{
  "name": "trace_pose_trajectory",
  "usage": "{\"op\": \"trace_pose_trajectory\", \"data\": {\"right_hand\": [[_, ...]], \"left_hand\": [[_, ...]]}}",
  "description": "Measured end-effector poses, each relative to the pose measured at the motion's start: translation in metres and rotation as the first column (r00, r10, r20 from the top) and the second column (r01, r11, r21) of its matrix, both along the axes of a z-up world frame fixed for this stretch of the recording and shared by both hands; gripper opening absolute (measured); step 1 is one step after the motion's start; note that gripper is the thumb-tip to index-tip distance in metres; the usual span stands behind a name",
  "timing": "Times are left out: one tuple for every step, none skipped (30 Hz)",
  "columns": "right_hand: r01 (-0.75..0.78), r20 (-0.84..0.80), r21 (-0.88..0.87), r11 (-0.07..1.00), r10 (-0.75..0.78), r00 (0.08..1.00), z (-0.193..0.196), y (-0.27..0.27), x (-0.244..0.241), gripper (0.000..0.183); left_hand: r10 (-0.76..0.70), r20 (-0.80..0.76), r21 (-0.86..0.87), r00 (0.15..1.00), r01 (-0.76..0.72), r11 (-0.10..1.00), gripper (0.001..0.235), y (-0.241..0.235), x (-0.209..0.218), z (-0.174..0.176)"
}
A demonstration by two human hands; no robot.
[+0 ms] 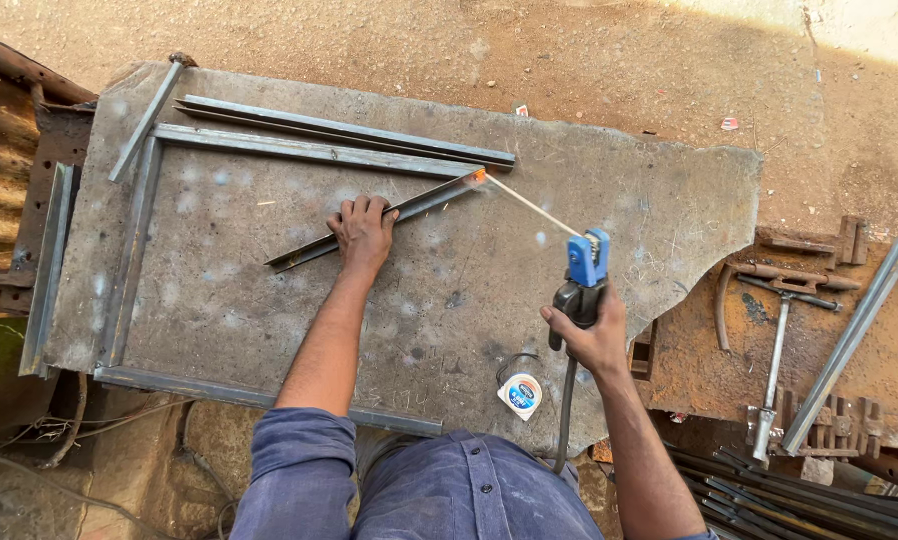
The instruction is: The person aligns metal bars on a concrete surface to form a rectangular frame, then performs spot welds at the corners using a welding torch to join the pieces together.
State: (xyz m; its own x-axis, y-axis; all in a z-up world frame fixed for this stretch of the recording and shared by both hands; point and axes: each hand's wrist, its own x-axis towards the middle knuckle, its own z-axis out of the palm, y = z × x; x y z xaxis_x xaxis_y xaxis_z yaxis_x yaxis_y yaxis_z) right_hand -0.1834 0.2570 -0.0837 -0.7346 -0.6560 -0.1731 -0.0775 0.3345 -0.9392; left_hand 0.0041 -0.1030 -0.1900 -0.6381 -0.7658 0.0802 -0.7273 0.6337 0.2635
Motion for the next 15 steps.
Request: {"op": "trace_pose_trajectory", "data": {"right_hand": [[0.004, -0.008, -0.003, 1.000, -0.004, 1.000, 0.0010, 0.0015, -0.0013, 0.061], [0.008, -0.016, -0.006, 1.000, -0.008, 1.000, 0.0016, 0.0020, -0.0018, 0.061], [0.013, -0.030, -0.011, 1.000, -0.013, 0.999, 0.0021, 0.0028, -0.0016, 0.060], [0.017, -0.044, -0.016, 1.000, -0.017, 0.999, 0.0026, 0.0039, -0.0019, 0.059], [0.023, -0.058, -0.020, 1.000, -0.024, 0.998, 0.0031, 0.0053, -0.0020, 0.058], [0.027, -0.043, -0.021, 0.999, -0.028, 0.999, 0.0032, 0.0062, -0.0021, 0.058], [0.030, -0.027, -0.023, 0.999, -0.031, 0.999, 0.0031, 0.0061, -0.0020, 0.058], [0.033, -0.012, -0.024, 0.999, -0.033, 0.999, 0.0029, 0.0062, -0.0017, 0.058], [0.034, -0.004, -0.025, 0.999, -0.034, 0.999, 0.0027, 0.0061, -0.0018, 0.058], [0.035, 0.004, -0.025, 0.999, -0.035, 0.999, 0.0025, 0.0060, -0.0020, 0.058], [0.036, 0.012, -0.025, 0.999, -0.036, 0.999, 0.0022, 0.0061, -0.0024, 0.058], [0.032, 0.001, -0.025, 0.999, -0.032, 0.999, 0.0019, 0.0061, -0.0031, 0.058], [0.028, -0.009, -0.025, 0.999, -0.028, 1.000, 0.0017, 0.0060, -0.0034, 0.058], [0.024, -0.019, -0.025, 0.999, -0.024, 1.000, 0.0014, 0.0059, -0.0036, 0.058], [0.023, -0.021, -0.023, 0.999, -0.024, 0.999, 0.0011, 0.0061, -0.0035, 0.058]], "left_hand": [[-0.002, -0.006, 0.009, 1.000, 0.002, 1.000, 0.028, -0.0003, -0.0004, 0.0005], [-0.004, -0.012, 0.019, 1.000, 0.004, 1.000, 0.029, -0.0006, 0.0000, 0.0010], [-0.004, -0.014, 0.019, 1.000, 0.004, 1.000, 0.028, -0.0004, 0.0003, 0.0012], [-0.003, -0.016, 0.019, 1.000, 0.003, 1.000, 0.028, -0.0003, 0.0007, 0.0015], [-0.004, -0.017, 0.020, 1.000, 0.005, 1.000, 0.027, 0.0005, 0.0004, 0.0014], [-0.008, -0.018, 0.016, 1.000, 0.009, 1.000, 0.027, 0.0013, 0.0000, 0.0012], [-0.010, -0.017, 0.010, 1.000, 0.011, 1.000, 0.027, 0.0011, 0.0008, 0.0015], [-0.013, -0.017, 0.005, 1.000, 0.013, 1.000, 0.027, 0.0010, 0.0014, 0.0016], [-0.011, -0.013, 0.003, 1.000, 0.011, 1.000, 0.028, 0.0005, 0.0012, 0.0016], [-0.010, -0.008, 0.001, 1.000, 0.010, 1.000, 0.028, 0.0000, 0.0007, 0.0016], [-0.008, -0.004, -0.001, 1.000, 0.008, 1.000, 0.028, 0.0000, 0.0005, 0.0015], [-0.006, -0.011, 0.000, 1.000, 0.006, 1.000, 0.028, 0.0003, 0.0006, 0.0014], [-0.004, -0.016, 0.002, 1.000, 0.004, 1.000, 0.028, 0.0006, 0.0008, 0.0015], [-0.002, -0.022, 0.004, 1.000, 0.003, 1.000, 0.027, 0.0007, 0.0011, 0.0016], [-0.006, -0.022, -0.002, 1.000, 0.005, 1.000, 0.028, 0.0010, 0.0014, 0.0018]]}}
